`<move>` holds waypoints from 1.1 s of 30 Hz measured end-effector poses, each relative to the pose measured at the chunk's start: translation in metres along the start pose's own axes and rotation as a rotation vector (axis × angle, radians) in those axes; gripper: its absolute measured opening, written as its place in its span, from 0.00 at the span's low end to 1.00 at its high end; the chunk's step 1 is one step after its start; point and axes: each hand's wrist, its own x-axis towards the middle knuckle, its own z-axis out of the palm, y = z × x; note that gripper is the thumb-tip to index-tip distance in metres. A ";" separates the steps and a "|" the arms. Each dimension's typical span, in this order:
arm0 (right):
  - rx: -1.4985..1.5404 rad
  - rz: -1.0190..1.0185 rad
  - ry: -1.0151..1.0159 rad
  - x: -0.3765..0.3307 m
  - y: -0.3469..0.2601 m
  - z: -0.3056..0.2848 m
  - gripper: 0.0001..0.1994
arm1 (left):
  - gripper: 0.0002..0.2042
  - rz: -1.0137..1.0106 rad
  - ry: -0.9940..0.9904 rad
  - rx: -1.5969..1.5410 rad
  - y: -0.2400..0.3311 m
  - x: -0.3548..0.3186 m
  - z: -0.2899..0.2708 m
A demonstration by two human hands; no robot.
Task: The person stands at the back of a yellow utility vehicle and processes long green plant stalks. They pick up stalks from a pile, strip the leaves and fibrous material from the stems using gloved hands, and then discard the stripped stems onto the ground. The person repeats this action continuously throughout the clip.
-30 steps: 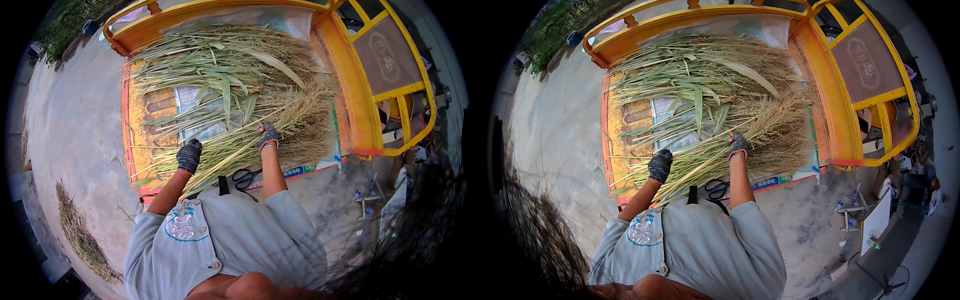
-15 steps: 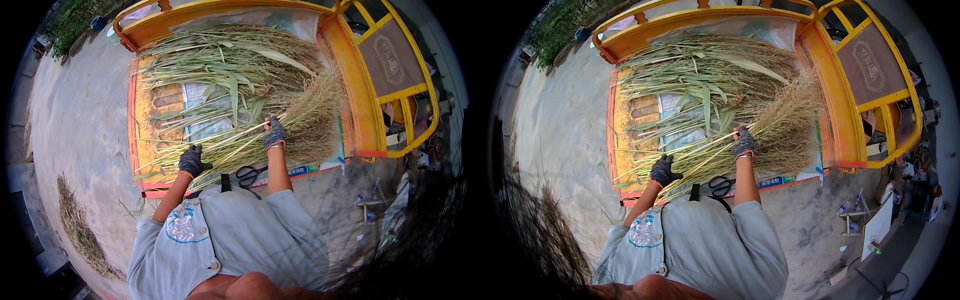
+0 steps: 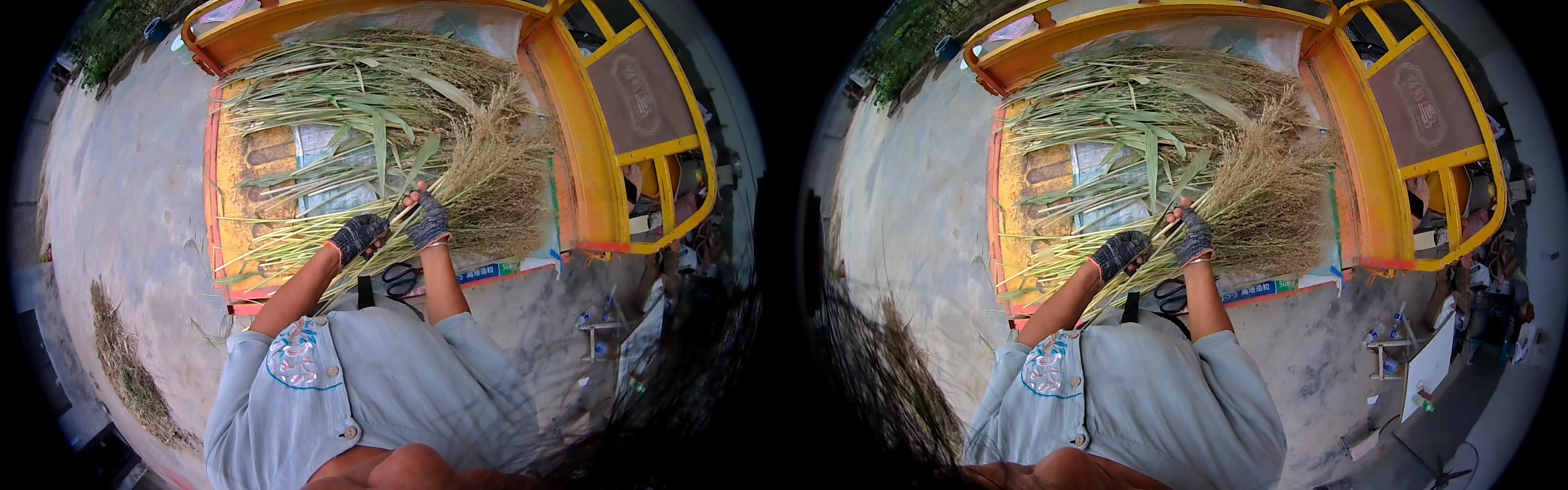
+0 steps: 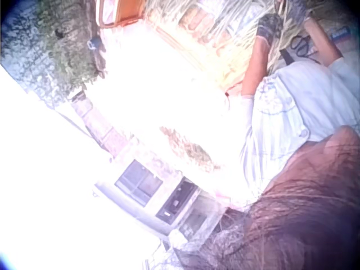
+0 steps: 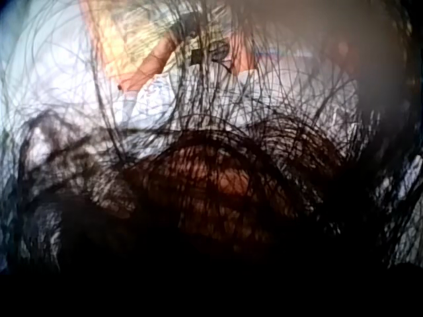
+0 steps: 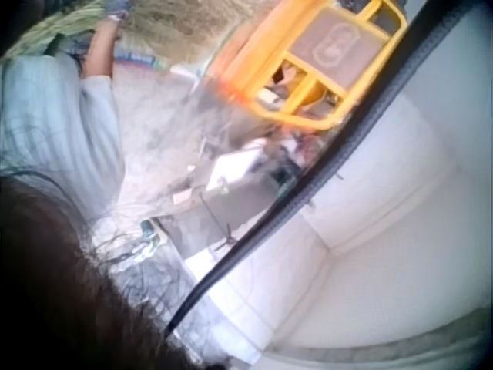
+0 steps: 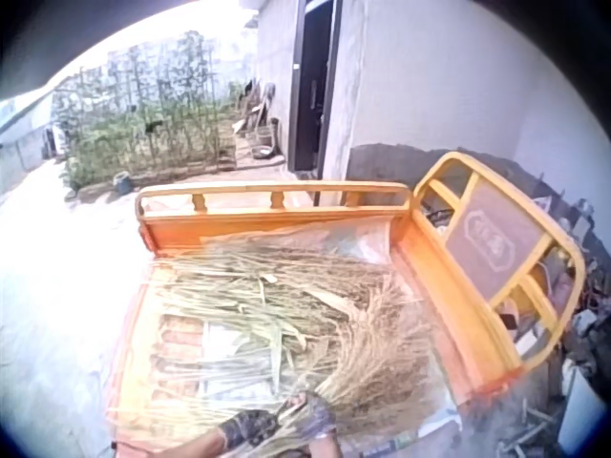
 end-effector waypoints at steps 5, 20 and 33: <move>-0.064 0.114 0.014 0.002 0.006 -0.017 0.04 | 0.08 -0.163 -0.109 -0.223 -0.031 0.004 -0.008; -0.103 -0.307 0.634 0.057 -0.069 -0.051 0.11 | 0.07 -0.227 0.568 -0.138 -0.173 -0.236 -0.222; -0.046 -0.229 0.486 0.069 -0.003 -0.100 0.11 | 0.08 0.208 1.172 0.997 -0.118 -0.094 -0.248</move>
